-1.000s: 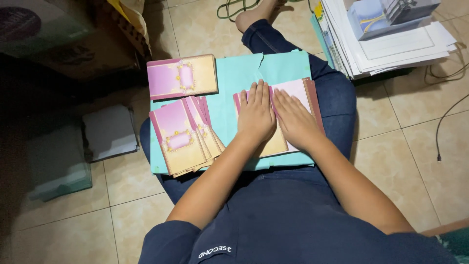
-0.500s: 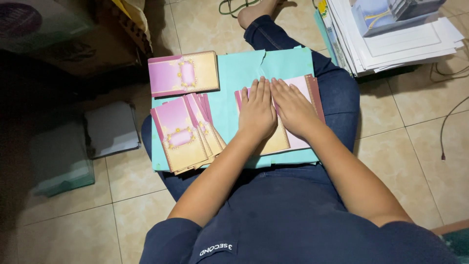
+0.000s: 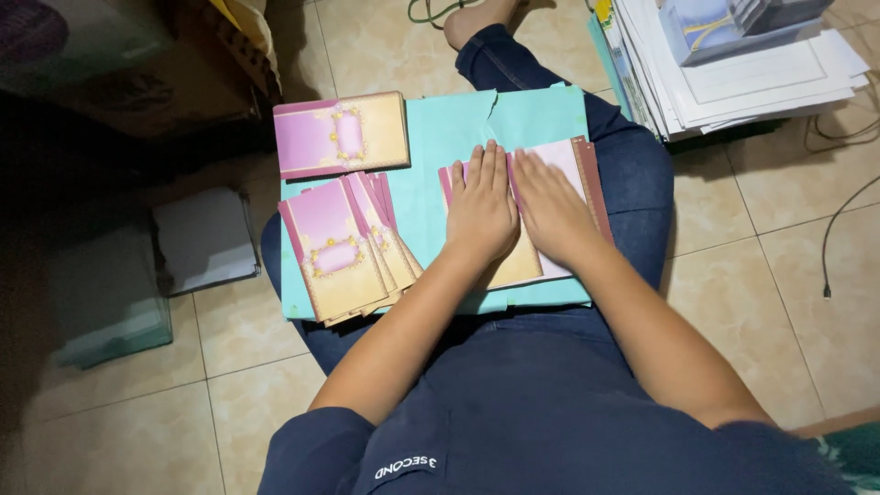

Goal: A person sits on the floor and manually organizes stacks of printed cards, flipping through them to ensure they are flat and properly stacked on a folder.

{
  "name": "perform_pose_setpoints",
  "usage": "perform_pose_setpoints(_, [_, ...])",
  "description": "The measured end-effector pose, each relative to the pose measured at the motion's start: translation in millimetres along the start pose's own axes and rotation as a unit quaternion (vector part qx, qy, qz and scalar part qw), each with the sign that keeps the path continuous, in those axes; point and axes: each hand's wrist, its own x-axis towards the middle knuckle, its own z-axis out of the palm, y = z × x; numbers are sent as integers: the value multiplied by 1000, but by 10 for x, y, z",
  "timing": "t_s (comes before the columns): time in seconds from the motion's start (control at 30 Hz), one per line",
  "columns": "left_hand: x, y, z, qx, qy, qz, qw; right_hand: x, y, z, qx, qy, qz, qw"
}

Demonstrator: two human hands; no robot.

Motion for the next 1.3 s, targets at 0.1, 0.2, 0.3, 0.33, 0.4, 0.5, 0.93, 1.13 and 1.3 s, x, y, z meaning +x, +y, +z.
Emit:
perform_pose_setpoints(0.1, [6,-15,-15,11,-2,0,1000,205,45,2,-23,30,-18,999])
perform_pose_setpoints(0.2, [15,-33,43,-3,-5,3,1000,-73,-36,16,-23,44,-21,999])
perform_pose_setpoints(0.3, [-24,-29,82,-8,20,10,1000,-469,-164,60,-39,51,-13,998])
perform_pose_setpoints(0.33, [-78,-20,73,-17,42,38,998,-568,-191,66,-36,53,-8,998])
perform_pose_setpoints(0.4, [-233,-29,114,-25,70,66,995,-674,-178,89,-36,57,-7,998])
perform_pose_setpoints(0.5, [-613,-99,155,2,113,211,971,-685,-78,89,25,54,12,998])
perform_pose_setpoints(0.93, [-1811,-854,-628,3,242,178,954,-766,283,-23,39,140,149,978])
perform_pose_setpoints(1.13, [-1919,-1271,-534,34,123,45,991,-862,340,41,8,135,233,963])
perform_pose_setpoints(1.3, [-1586,-832,-679,-6,74,72,995,-871,292,4,44,117,271,954])
